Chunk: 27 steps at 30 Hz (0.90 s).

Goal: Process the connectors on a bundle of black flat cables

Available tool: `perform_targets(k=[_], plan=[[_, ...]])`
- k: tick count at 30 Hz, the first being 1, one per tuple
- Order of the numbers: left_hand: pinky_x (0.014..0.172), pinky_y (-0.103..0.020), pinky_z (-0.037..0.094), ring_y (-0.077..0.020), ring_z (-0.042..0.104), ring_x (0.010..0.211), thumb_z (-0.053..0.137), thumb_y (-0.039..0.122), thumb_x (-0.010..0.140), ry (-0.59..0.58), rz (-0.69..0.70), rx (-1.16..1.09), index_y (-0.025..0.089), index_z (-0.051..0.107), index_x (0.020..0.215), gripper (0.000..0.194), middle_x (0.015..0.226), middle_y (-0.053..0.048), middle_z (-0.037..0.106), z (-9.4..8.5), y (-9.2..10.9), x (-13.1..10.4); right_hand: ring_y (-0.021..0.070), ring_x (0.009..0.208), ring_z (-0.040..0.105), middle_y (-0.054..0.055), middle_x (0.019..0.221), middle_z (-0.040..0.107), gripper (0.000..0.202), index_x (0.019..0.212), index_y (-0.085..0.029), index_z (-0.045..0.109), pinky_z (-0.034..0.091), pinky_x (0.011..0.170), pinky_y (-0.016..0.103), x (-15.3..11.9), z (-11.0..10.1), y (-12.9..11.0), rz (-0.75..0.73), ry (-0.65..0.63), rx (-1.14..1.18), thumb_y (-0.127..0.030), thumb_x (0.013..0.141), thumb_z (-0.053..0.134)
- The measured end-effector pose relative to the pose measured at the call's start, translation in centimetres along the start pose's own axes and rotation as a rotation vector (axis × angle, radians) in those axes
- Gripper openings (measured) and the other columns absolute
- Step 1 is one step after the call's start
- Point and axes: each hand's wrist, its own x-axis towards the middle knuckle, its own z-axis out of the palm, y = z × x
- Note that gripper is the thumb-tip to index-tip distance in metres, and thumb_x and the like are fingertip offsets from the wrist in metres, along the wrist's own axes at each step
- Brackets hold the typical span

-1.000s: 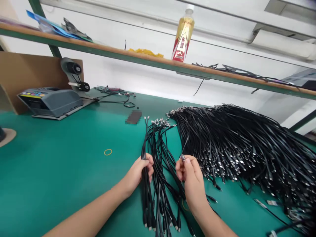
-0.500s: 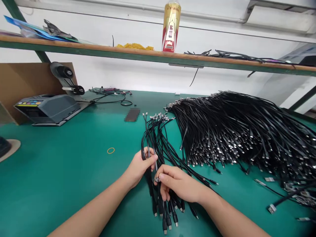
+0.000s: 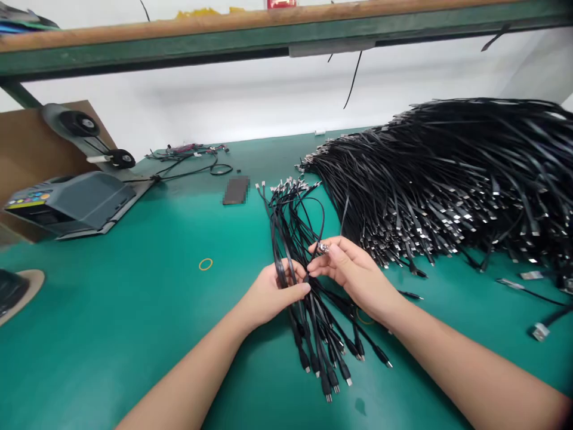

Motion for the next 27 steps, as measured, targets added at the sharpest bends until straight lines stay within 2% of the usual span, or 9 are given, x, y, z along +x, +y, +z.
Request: perform_targets(k=[4, 6, 8, 10, 12, 14, 16, 21, 27], plan=[[0.066, -0.024, 0.047, -0.0113, 0.061, 0.065, 0.075, 0.028, 0.084, 0.015, -0.019, -0.101, 0.017, 0.056, 0.092, 0.023, 0.069, 0.004, 0.063, -0.2, -0.2, 0.2, 0.0155, 0.097, 0.068, 0.007, 0.131, 0.055, 0.027, 0.111, -0.022, 0.053, 0.057, 0.093, 0.038, -0.2, 0.0, 0.4, -0.093, -0.017, -0.038, -0.046, 0.100, 0.052], [0.067, -0.025, 0.050, -0.0122, 0.064, 0.065, 0.075, 0.028, 0.084, 0.007, -0.028, -0.147, 0.017, 0.056, 0.091, 0.023, 0.069, 0.003, 0.067, -0.2, -0.4, 0.3, 0.0160, 0.100, 0.067, 0.007, 0.133, 0.053, 0.024, 0.114, -0.024, 0.049, 0.056, 0.093, 0.039, -0.5, -0.2, 0.6, -0.154, -0.008, -0.138, -0.044, 0.103, 0.047], [0.067, -0.025, 0.051, -0.0125, 0.066, 0.065, 0.076, 0.027, 0.084, -0.014, -0.027, -0.177, 0.017, 0.055, 0.087, 0.023, 0.069, 0.001, 0.070, -0.2, -0.6, 0.4, 0.0147, 0.092, 0.067, 0.006, 0.122, 0.058, 0.021, 0.113, -0.025, 0.046, 0.056, 0.084, 0.035, -0.7, -0.4, 0.9, -0.196, 0.020, -0.261, -0.044, 0.104, 0.043], [0.065, -0.023, 0.052, -0.0120, 0.067, 0.063, 0.075, 0.025, 0.085, -0.022, -0.019, -0.200, 0.018, 0.053, 0.085, 0.023, 0.068, 0.000, 0.072, -0.2, -0.7, 0.4, 0.0131, 0.079, 0.062, 0.002, 0.102, 0.061, 0.020, 0.108, -0.024, 0.045, 0.052, 0.072, 0.030, -0.9, -0.7, 1.2, -0.172, 0.026, -0.384, -0.044, 0.105, 0.042], [0.063, -0.022, 0.052, -0.0116, 0.067, 0.060, 0.074, 0.023, 0.086, -0.014, -0.020, -0.221, 0.018, 0.051, 0.085, 0.023, 0.066, 0.001, 0.073, -0.2, -0.8, 0.4, 0.0122, 0.068, 0.054, -0.003, 0.082, 0.056, 0.019, 0.105, -0.024, 0.046, 0.045, 0.063, 0.027, -1.0, -0.8, 1.4, -0.092, -0.001, -0.487, -0.043, 0.104, 0.043], [0.062, -0.023, 0.053, -0.0118, 0.067, 0.059, 0.073, 0.023, 0.087, -0.006, -0.019, -0.242, 0.019, 0.049, 0.086, 0.023, 0.065, 0.001, 0.073, -0.1, -0.9, 0.4, 0.0118, 0.063, 0.047, -0.005, 0.073, 0.050, 0.018, 0.102, -0.023, 0.048, 0.039, 0.060, 0.026, -1.1, -0.7, 1.6, -0.020, -0.030, -0.557, -0.041, 0.103, 0.045], [0.061, -0.024, 0.054, -0.0121, 0.067, 0.057, 0.072, 0.023, 0.087, -0.006, -0.012, -0.259, 0.019, 0.048, 0.087, 0.024, 0.064, 0.000, 0.073, 0.0, -0.9, 0.4, 0.0121, 0.064, 0.046, -0.004, 0.073, 0.050, 0.017, 0.099, -0.022, 0.049, 0.038, 0.060, 0.026, -1.1, -0.5, 1.6, 0.024, -0.050, -0.598, -0.038, 0.102, 0.047], [0.061, -0.024, 0.055, -0.0120, 0.067, 0.057, 0.072, 0.022, 0.087, -0.031, -0.007, -0.280, 0.018, 0.050, 0.087, 0.023, 0.063, 0.001, 0.073, 0.0, -0.8, 0.5, 0.0158, 0.075, 0.057, 0.000, 0.079, 0.062, 0.016, 0.093, -0.022, 0.050, 0.044, 0.071, 0.029, -1.3, 0.0, 1.9, 0.073, -0.068, -0.626, -0.037, 0.100, 0.049], [0.062, -0.024, 0.055, -0.0119, 0.067, 0.058, 0.073, 0.021, 0.086, -0.042, 0.011, -0.296, 0.018, 0.050, 0.086, 0.023, 0.063, 0.001, 0.073, 0.0, -0.8, 0.5, 0.0162, 0.072, 0.060, 0.000, 0.076, 0.064, 0.019, 0.096, -0.022, 0.051, 0.045, 0.067, 0.028, -1.6, 0.0, 2.2, 0.075, -0.068, -0.607, -0.040, 0.101, 0.049]])
